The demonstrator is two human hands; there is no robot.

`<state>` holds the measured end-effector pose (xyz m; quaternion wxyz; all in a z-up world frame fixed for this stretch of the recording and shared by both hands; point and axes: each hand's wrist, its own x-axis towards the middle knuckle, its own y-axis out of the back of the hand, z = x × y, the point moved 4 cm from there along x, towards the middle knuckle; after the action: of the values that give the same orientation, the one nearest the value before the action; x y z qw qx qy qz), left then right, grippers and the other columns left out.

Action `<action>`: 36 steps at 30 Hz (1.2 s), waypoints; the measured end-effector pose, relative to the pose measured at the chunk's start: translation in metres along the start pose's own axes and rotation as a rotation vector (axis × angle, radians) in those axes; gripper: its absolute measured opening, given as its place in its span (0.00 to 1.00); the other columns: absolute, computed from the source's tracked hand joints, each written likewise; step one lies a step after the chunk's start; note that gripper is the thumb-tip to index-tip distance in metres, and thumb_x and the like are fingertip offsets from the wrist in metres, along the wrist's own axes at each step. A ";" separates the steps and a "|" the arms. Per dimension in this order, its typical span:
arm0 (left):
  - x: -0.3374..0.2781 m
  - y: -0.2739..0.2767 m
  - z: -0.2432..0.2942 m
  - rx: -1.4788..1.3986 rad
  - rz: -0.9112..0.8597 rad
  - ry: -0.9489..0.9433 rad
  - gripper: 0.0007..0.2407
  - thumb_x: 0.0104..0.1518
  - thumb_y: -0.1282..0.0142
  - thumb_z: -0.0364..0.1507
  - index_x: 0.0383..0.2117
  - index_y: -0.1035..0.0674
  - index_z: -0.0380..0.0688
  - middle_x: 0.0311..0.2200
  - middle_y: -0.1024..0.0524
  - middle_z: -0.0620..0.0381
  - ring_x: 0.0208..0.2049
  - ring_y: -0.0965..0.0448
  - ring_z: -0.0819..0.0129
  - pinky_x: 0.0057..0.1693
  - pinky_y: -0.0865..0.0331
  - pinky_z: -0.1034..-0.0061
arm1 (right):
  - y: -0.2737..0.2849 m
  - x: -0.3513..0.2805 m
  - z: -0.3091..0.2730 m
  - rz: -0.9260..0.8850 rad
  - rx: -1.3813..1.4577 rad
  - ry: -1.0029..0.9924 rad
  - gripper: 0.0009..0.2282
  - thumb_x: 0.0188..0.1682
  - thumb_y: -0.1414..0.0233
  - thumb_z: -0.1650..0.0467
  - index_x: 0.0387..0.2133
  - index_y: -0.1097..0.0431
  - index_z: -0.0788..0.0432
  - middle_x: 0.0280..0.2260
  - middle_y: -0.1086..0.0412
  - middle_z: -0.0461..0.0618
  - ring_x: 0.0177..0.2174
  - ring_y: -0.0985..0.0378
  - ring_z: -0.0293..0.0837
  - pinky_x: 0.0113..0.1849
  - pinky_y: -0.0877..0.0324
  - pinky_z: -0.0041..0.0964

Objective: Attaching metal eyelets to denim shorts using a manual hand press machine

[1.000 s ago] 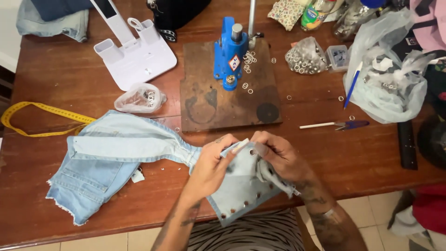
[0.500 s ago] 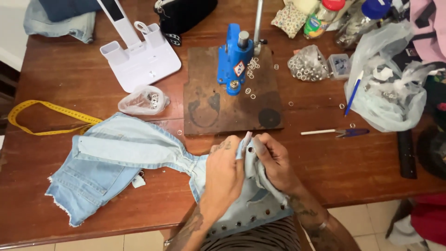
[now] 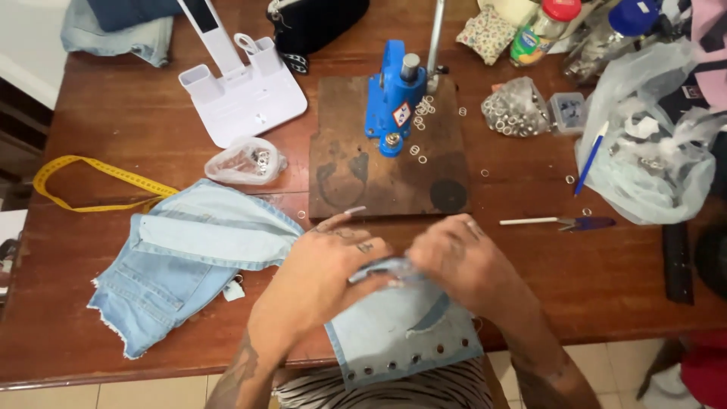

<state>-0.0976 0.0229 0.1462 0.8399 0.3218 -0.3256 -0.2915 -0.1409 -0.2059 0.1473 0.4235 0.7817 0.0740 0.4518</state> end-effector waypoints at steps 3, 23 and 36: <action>-0.006 -0.010 0.013 0.271 -0.081 -0.102 0.06 0.67 0.30 0.37 0.44 0.14 0.56 0.33 0.15 0.62 0.39 0.10 0.54 0.79 0.29 0.48 | 0.017 0.001 -0.024 -0.029 -0.262 0.323 0.19 0.65 0.25 0.52 0.43 0.21 0.52 0.47 0.22 0.46 0.44 0.20 0.44 0.45 0.19 0.49; -0.036 -0.036 0.047 0.911 0.545 -0.365 0.05 0.76 0.31 0.21 0.51 0.08 0.31 0.39 0.03 0.46 0.33 0.05 0.70 0.59 0.05 0.68 | 0.017 -0.020 -0.022 0.029 -0.504 0.320 0.27 0.73 0.51 0.47 0.56 0.14 0.54 0.56 0.14 0.43 0.47 0.18 0.43 0.50 0.21 0.49; -0.038 -0.054 0.052 0.689 0.757 -0.329 0.02 0.72 0.27 0.18 0.44 0.07 0.37 0.28 0.08 0.56 0.25 0.12 0.74 0.47 0.06 0.69 | 0.004 -0.030 -0.008 -0.287 -0.227 0.140 0.28 0.68 0.49 0.43 0.30 0.33 0.50 0.31 0.33 0.45 0.31 0.28 0.49 0.38 0.29 0.47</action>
<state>-0.1741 -0.0026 0.1228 0.6699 0.3888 -0.6230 0.1090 -0.1654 -0.2186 0.1325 0.5627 0.6772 0.1625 0.4453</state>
